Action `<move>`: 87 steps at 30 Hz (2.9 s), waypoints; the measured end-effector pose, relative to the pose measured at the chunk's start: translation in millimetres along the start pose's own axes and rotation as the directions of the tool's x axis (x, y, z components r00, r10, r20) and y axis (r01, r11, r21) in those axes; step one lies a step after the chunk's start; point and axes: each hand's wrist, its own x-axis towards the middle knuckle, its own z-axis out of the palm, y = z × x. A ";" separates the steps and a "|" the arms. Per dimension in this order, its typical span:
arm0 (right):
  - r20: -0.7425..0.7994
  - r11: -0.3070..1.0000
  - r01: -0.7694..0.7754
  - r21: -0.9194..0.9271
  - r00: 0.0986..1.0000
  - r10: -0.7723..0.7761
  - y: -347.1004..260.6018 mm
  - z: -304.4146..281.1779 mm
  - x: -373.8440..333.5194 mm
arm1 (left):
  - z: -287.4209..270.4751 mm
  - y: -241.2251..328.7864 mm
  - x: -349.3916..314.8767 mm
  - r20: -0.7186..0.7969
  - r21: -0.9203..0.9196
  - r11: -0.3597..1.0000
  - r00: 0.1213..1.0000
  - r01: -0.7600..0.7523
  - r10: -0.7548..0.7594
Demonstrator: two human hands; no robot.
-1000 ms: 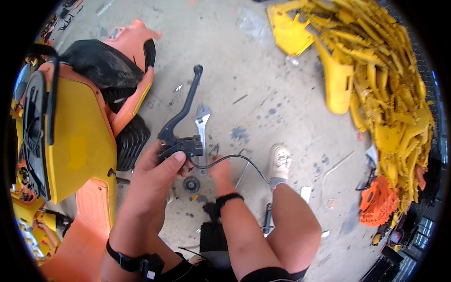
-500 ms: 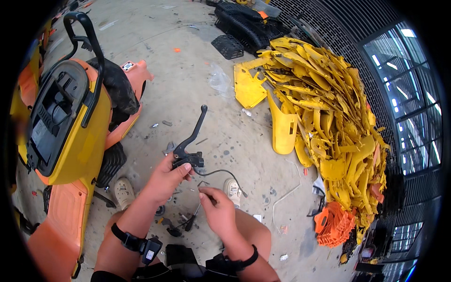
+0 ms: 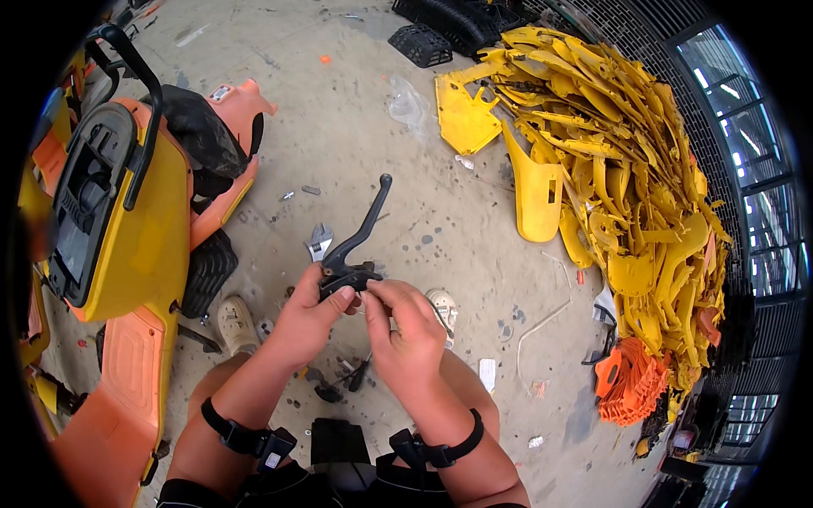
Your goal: The person sits on the floor and assembles a black plastic lever component by hand. They attach a small metal pin and a wire to the lever, then use a wrench to tighten the assembly. The person repeatedly tests the lever's movement throughout the process.
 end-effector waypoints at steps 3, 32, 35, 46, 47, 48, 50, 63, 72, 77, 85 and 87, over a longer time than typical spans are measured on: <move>-0.002 0.949 0.215 -0.229 0.975 -0.222 4.8 -7.1 9.3 | 8.2 -0.7 -0.1 0.016 0.037 0.999 1.000 -0.023 0.022; 0.040 0.932 0.280 -0.230 0.960 -0.278 17.8 1.7 6.2 | 2.2 -2.6 -6.4 0.068 -0.096 0.995 0.998 0.013 -0.006; 0.045 0.924 0.292 -0.246 0.956 -0.290 16.6 1.2 6.4 | 4.5 0.4 -7.8 0.049 -0.093 0.996 0.999 0.015 -0.011; 0.078 0.898 0.322 -0.300 0.946 -0.313 12.4 2.3 4.4 | 3.8 -4.8 -7.9 0.020 -0.089 0.996 0.999 -0.023 0.025; 0.072 0.894 0.327 -0.305 0.944 -0.321 12.8 2.6 4.7 | 4.5 -5.8 -8.0 0.010 -0.085 0.996 0.999 -0.031 0.032; 0.065 0.891 0.332 -0.310 0.942 -0.328 13.8 3.1 5.2 | 4.4 -9.2 -7.4 -0.005 -0.028 0.998 0.999 -0.048 0.048; 0.060 0.890 0.335 -0.311 0.941 -0.333 13.9 5.0 5.7 | 3.7 -15.1 -6.9 -0.035 0.087 0.993 0.996 -0.080 0.083; 0.078 0.895 0.328 -0.303 0.944 -0.320 17.4 7.7 11.8 | 8.1 9.3 -15.1 -0.040 0.252 0.957 0.987 -0.144 0.159; 0.095 0.877 0.361 -0.318 0.932 -0.350 17.2 6.4 13.5 | 3.6 10.7 -14.1 0.030 0.267 0.943 0.980 -0.198 0.197; 0.096 0.891 0.327 -0.316 0.945 -0.313 16.0 5.9 12.6 | 1.6 3.0 -12.4 0.052 0.304 0.921 0.970 -0.242 0.238; 0.100 0.896 0.327 -0.300 0.945 -0.312 17.5 7.6 11.0 | 4.2 3.6 -13.2 0.015 0.279 0.930 0.969 -0.240 0.246; 0.147 0.925 0.290 -0.246 0.954 -0.260 17.6 6.2 11.4 | 4.3 3.4 -11.9 -0.013 0.147 0.982 0.993 -0.117 0.120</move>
